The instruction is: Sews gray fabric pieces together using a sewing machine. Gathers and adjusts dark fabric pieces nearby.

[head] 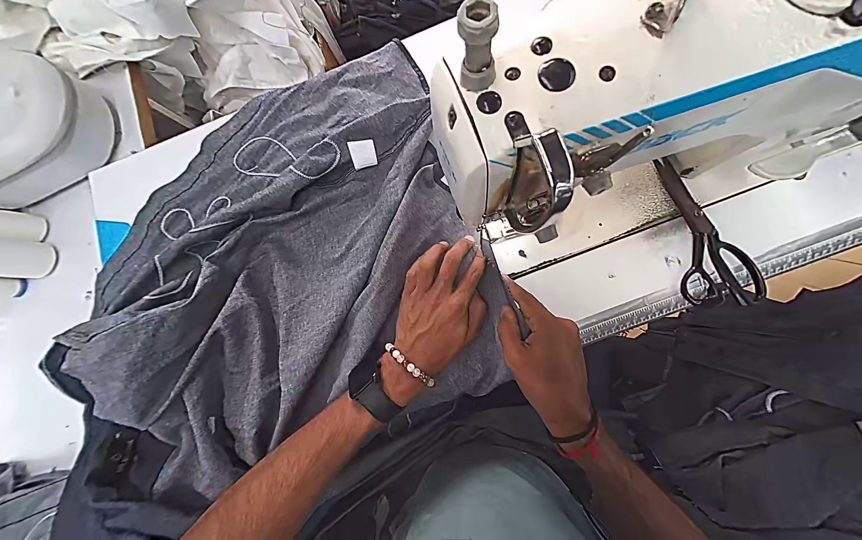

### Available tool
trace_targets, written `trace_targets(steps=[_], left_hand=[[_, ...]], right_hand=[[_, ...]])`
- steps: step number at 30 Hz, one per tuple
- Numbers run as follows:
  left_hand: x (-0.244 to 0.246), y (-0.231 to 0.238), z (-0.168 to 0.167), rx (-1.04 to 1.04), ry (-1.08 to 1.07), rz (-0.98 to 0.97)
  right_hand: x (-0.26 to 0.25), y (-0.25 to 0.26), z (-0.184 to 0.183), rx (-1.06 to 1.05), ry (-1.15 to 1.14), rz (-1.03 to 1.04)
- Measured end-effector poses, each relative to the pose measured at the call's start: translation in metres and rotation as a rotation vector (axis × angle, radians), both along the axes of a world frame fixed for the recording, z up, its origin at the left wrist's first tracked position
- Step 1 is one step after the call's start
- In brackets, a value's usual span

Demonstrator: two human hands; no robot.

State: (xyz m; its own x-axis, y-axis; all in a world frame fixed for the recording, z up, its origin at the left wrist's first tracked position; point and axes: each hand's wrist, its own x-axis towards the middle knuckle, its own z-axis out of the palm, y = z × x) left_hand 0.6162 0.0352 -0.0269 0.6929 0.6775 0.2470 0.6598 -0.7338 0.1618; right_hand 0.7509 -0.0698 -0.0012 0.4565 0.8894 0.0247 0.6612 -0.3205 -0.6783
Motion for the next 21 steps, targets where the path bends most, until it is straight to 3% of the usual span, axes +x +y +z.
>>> trace_targets(steps=[5,10,15,21], left_hand=[[-0.01,0.026,0.002,0.025,-0.027,-0.146],[0.001,-0.004,0.001,-0.01,0.013,0.004],[-0.008,0.017,0.001,-0.005,-0.023,-0.11],[-0.004,0.006,0.0,-0.024,-0.005,-0.044]], right_hand=[[0.001,-0.001,0.003,0.015,0.009,0.004],[0.0,0.0,0.002,0.024,-0.007,-0.005],[0.002,-0.004,0.004,0.04,-0.027,0.019],[0.003,-0.012,0.007,0.04,-0.056,0.034]])
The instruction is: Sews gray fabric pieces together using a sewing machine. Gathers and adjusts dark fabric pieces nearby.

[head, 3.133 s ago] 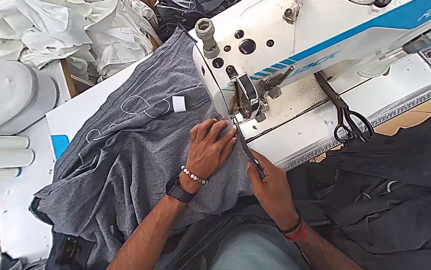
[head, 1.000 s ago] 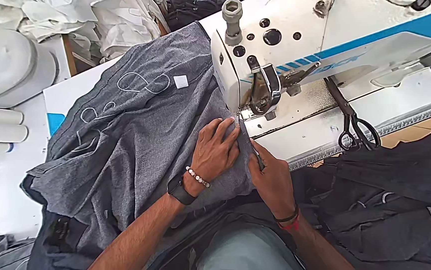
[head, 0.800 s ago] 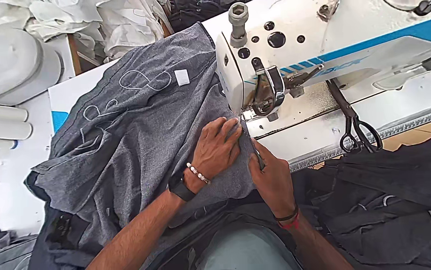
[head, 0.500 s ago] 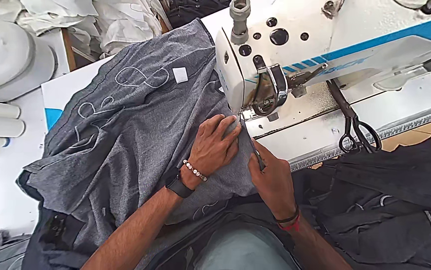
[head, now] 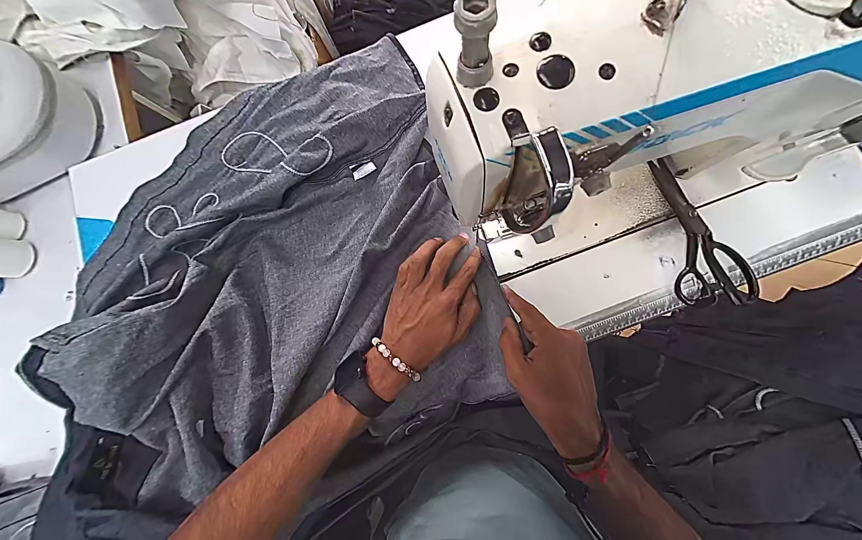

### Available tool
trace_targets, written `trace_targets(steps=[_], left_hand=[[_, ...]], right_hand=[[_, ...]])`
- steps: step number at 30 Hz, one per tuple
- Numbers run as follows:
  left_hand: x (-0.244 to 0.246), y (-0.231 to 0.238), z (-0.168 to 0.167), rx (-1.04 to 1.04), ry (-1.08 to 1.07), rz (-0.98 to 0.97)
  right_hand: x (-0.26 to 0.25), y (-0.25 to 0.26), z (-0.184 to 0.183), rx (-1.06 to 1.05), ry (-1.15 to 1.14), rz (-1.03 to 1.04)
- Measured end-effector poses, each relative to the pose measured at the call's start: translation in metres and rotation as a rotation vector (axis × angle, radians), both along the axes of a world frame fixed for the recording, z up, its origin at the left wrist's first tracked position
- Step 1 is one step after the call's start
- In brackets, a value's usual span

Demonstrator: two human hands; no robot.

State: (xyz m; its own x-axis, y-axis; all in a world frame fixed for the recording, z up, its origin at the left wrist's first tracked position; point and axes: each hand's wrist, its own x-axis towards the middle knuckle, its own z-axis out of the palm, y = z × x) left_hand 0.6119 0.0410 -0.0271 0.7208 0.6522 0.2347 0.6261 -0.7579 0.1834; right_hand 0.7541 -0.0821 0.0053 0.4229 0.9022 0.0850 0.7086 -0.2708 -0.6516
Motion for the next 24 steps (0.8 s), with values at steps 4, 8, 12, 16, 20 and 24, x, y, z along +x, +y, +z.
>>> trace_targets(steps=[4,8,12,16,20,24], left_hand=[[-0.005,0.014,0.003,0.013,-0.003,-0.058],[-0.008,0.028,0.002,0.058,-0.036,-0.138],[-0.012,0.043,0.004,0.099,-0.058,-0.241],[-0.013,0.062,0.011,0.115,-0.044,-0.357],[-0.014,0.09,0.015,0.17,-0.047,-0.5],[-0.011,0.079,0.027,0.144,0.02,-0.484]], right_hand=[[0.0,-0.003,0.005,0.008,-0.014,0.015],[-0.003,-0.006,0.009,-0.001,-0.033,0.014],[-0.005,-0.006,0.015,-0.006,-0.099,0.021],[-0.005,0.002,0.021,-0.021,-0.18,0.059],[-0.002,0.022,0.026,-0.051,-0.259,0.082],[0.003,0.042,0.028,-0.055,-0.243,0.09]])
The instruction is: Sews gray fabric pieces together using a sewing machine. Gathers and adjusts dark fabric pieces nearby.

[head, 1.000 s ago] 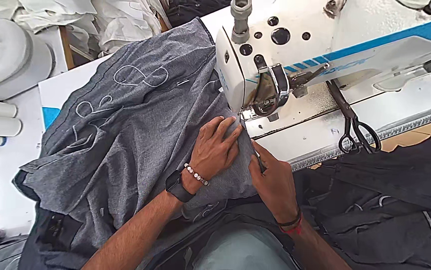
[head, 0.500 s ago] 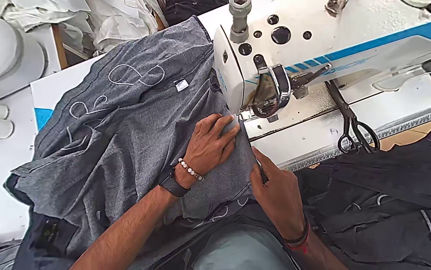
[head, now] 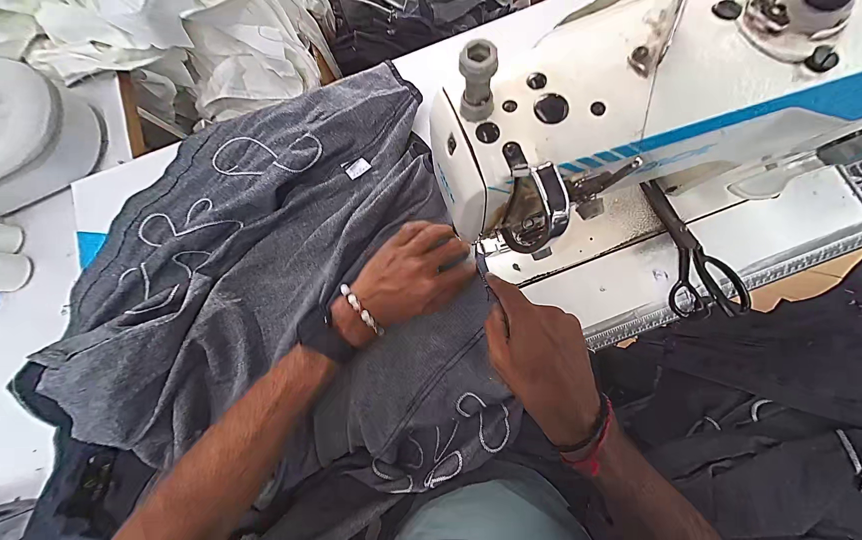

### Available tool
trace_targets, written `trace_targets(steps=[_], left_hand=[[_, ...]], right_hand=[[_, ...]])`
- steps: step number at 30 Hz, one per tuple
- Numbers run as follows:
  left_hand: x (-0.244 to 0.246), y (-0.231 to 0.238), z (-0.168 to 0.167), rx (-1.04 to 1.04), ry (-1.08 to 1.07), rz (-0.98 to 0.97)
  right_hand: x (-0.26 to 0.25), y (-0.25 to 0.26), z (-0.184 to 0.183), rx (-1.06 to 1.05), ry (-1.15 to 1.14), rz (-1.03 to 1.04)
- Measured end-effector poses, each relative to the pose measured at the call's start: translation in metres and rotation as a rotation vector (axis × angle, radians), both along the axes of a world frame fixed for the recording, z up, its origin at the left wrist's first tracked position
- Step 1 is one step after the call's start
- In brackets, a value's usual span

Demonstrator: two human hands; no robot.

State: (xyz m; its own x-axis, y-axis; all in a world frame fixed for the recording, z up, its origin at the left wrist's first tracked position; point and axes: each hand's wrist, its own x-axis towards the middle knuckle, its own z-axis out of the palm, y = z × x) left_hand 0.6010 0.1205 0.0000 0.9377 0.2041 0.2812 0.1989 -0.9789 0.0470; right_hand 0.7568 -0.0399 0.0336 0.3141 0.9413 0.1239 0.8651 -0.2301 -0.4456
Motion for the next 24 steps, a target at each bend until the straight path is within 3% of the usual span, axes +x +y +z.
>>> trace_targets(steps=[4,9,14,18,20,22,23,24], left_hand=[[0.008,-0.07,-0.019,-0.289,-0.091,0.41],[-0.01,-0.048,-0.026,-0.256,-0.089,0.272],[-0.012,-0.045,-0.028,-0.186,-0.119,0.103],[0.005,-0.073,-0.017,-0.339,-0.108,0.252],[0.009,-0.082,-0.024,-0.312,-0.162,0.286],[0.006,-0.08,-0.03,-0.25,-0.165,0.238],[0.004,-0.077,-0.03,-0.231,-0.155,0.227],[0.002,-0.076,-0.03,-0.225,-0.144,0.223]], right_hand=[[0.016,0.026,-0.023,-0.078,0.096,-0.003],[0.051,0.015,-0.022,-0.142,0.023,-0.008],[0.08,-0.072,-0.028,-0.11,0.291,0.247],[0.031,-0.123,-0.043,-0.108,-0.031,0.524],[0.012,-0.127,-0.054,-0.402,-0.082,0.686],[0.012,-0.104,-0.04,-0.858,0.111,0.838],[0.019,-0.091,-0.036,-0.829,0.234,0.889],[0.025,-0.082,-0.032,-0.627,0.39,0.857]])
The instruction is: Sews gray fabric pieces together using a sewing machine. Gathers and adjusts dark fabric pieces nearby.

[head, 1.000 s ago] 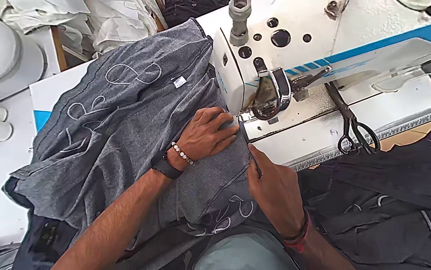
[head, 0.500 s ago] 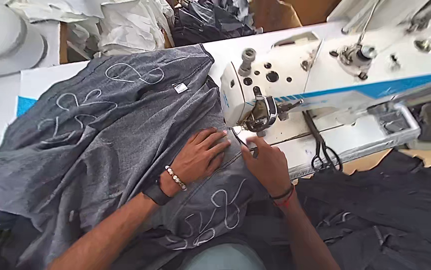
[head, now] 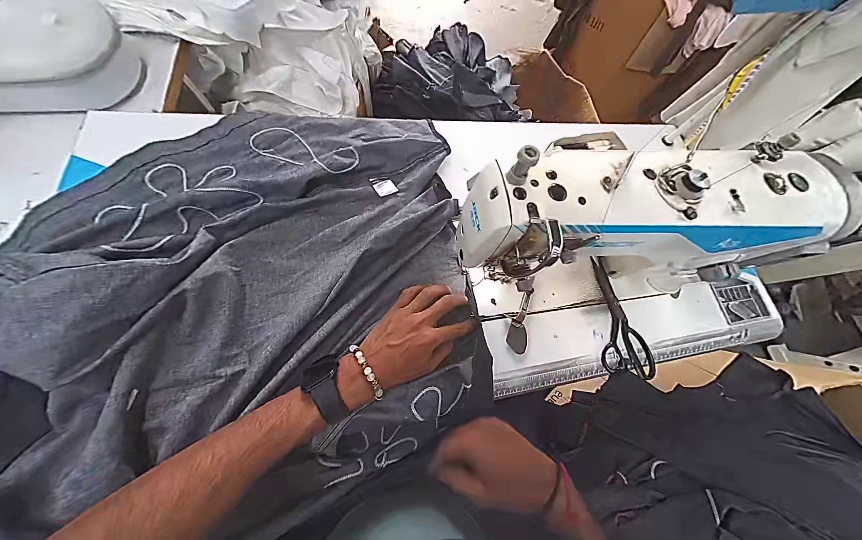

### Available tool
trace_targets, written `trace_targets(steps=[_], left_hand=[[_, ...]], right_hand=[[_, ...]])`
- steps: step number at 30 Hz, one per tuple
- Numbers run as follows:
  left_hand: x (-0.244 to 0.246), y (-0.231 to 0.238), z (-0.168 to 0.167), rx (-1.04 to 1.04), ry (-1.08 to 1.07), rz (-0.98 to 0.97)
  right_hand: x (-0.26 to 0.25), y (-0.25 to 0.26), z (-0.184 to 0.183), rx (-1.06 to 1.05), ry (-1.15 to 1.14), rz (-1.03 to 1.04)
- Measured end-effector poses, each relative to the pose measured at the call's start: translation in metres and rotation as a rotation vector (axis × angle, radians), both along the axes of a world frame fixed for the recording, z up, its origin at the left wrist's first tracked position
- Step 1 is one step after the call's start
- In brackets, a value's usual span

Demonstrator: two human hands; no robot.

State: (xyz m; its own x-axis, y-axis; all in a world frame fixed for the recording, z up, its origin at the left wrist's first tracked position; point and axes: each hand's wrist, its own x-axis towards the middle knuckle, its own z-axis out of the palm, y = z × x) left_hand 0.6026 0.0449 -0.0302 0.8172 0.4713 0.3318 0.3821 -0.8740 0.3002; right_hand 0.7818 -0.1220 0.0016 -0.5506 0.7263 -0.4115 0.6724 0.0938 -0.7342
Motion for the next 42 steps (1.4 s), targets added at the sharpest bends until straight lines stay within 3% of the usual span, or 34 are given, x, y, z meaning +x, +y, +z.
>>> trace_targets(steps=[2,4,6,10,14,23,28,33,37,40,42], left_hand=[[-0.002,0.001,0.0,0.004,0.008,-0.013],[-0.002,0.0,0.0,0.007,0.016,-0.02],[-0.001,0.001,0.001,0.022,0.024,-0.025],[-0.001,0.0,0.002,0.055,-0.008,0.02],[0.002,0.001,0.005,0.042,0.022,0.138],[0.003,0.001,0.005,0.024,0.066,0.166],[0.004,0.002,0.002,0.032,0.155,0.206],[0.002,0.005,0.003,0.013,0.114,0.135],[-0.001,0.008,0.002,-0.006,0.093,0.053],[0.004,0.01,-0.005,0.06,-0.002,0.003],[0.004,0.01,-0.015,0.073,-0.043,-0.008]], right_hand=[[0.003,0.025,0.011,0.257,0.23,-0.461],[0.01,0.059,0.01,0.494,0.069,-0.804],[0.018,0.087,0.003,0.509,-0.127,-0.956],[0.004,0.097,0.006,0.428,-0.328,-0.976],[-0.006,0.098,0.007,0.446,-0.415,-0.983],[-0.008,0.102,0.011,0.475,-0.506,-0.918],[-0.011,0.095,0.002,0.688,-0.501,-0.896],[-0.015,0.083,-0.005,0.843,-0.56,-0.71],[-0.002,0.071,-0.008,0.801,-0.399,-0.658],[0.029,0.061,-0.018,0.729,-0.092,-0.908],[0.039,0.045,-0.02,0.827,-0.126,-1.017]])
